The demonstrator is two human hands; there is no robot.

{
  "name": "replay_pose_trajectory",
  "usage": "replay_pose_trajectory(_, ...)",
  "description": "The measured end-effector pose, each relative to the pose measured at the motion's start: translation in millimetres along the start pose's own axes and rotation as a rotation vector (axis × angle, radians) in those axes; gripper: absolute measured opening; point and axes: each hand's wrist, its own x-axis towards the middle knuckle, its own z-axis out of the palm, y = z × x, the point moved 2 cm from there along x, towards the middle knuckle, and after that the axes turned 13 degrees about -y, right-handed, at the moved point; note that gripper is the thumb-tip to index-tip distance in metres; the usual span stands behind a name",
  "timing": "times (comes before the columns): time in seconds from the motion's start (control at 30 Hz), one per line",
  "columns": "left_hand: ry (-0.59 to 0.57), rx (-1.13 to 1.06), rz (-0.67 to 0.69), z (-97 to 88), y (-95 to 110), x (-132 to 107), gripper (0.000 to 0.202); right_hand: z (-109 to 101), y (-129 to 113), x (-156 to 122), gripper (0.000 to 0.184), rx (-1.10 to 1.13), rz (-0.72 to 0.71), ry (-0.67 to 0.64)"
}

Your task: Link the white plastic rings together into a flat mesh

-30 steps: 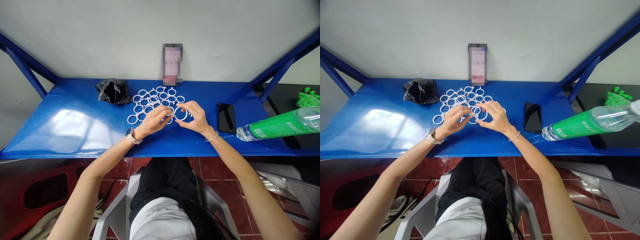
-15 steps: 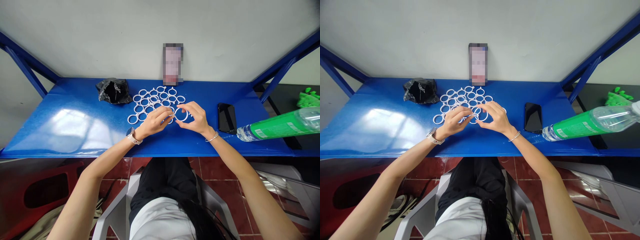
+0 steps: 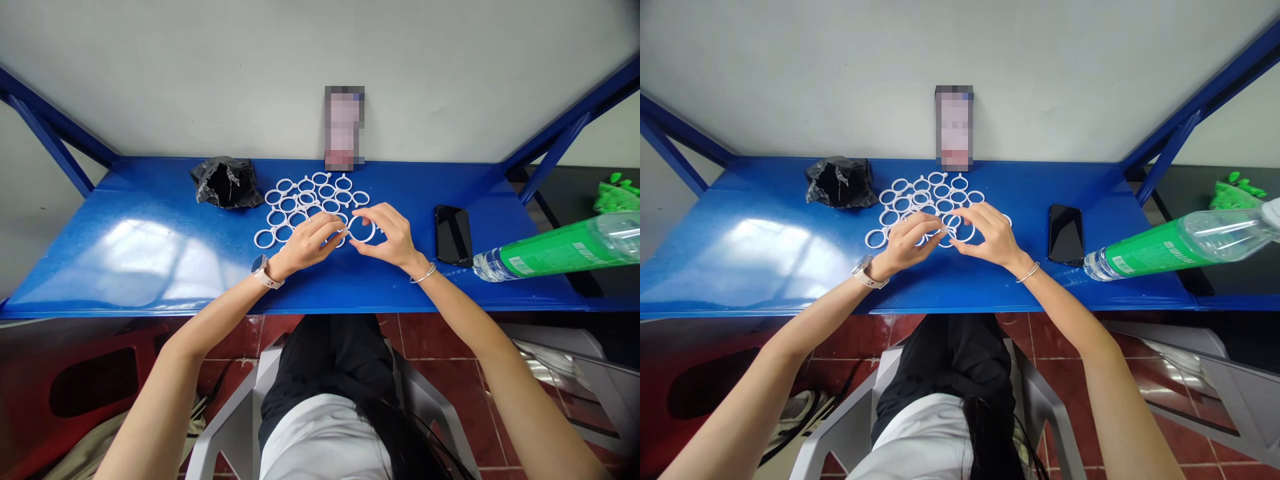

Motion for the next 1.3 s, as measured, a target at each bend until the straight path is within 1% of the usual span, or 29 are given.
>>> replay_pose_trajectory(0.13, -0.018, 0.015, -0.008, 0.1, -0.9, -0.1, 0.008, -0.1, 0.5, 0.6, 0.034, -0.024, 0.013, -0.015)
replay_pose_trajectory(0.27, -0.035, -0.015, -0.027, 0.4, -1.3, -0.2, 0.010, 0.2, 0.7, 0.5, 0.036, -0.020, 0.000, -0.009)
replay_pose_trajectory(0.43, -0.009, -0.041, -0.034, 0.7, -2.0, 0.1, 0.015, -0.1, 1.3, -0.1, 0.042, -0.017, -0.017, -0.007)
replay_pose_trajectory(0.6, -0.001, 0.004, -0.030, 1.8, -4.5, -1.3, 0.015, -2.1, 1.7, -0.4, 0.050, -0.042, -0.053, 0.005)
replay_pose_trajectory(0.77, 0.000, 0.047, -0.011, 3.7, -5.8, -4.0, 0.013, -1.8, 3.4, -0.4, 0.053, -0.017, -0.032, -0.038)
replay_pose_trajectory(0.83, -0.004, 0.067, -0.017, 4.5, -6.0, -4.3, 0.012, -1.1, 3.5, 0.0, 0.053, -0.024, -0.035, -0.051)
replay_pose_trajectory(1.03, 0.042, 0.107, 0.016, 4.2, -4.2, -1.8, 0.008, 2.2, 3.9, 1.5, 0.050, -0.032, 0.011, -0.143)
replay_pose_trajectory(1.3, 0.018, 0.103, 0.030, 1.9, -0.6, 1.2, 0.008, 3.2, 3.1, 0.9, 0.045, -0.007, -0.009, -0.145)
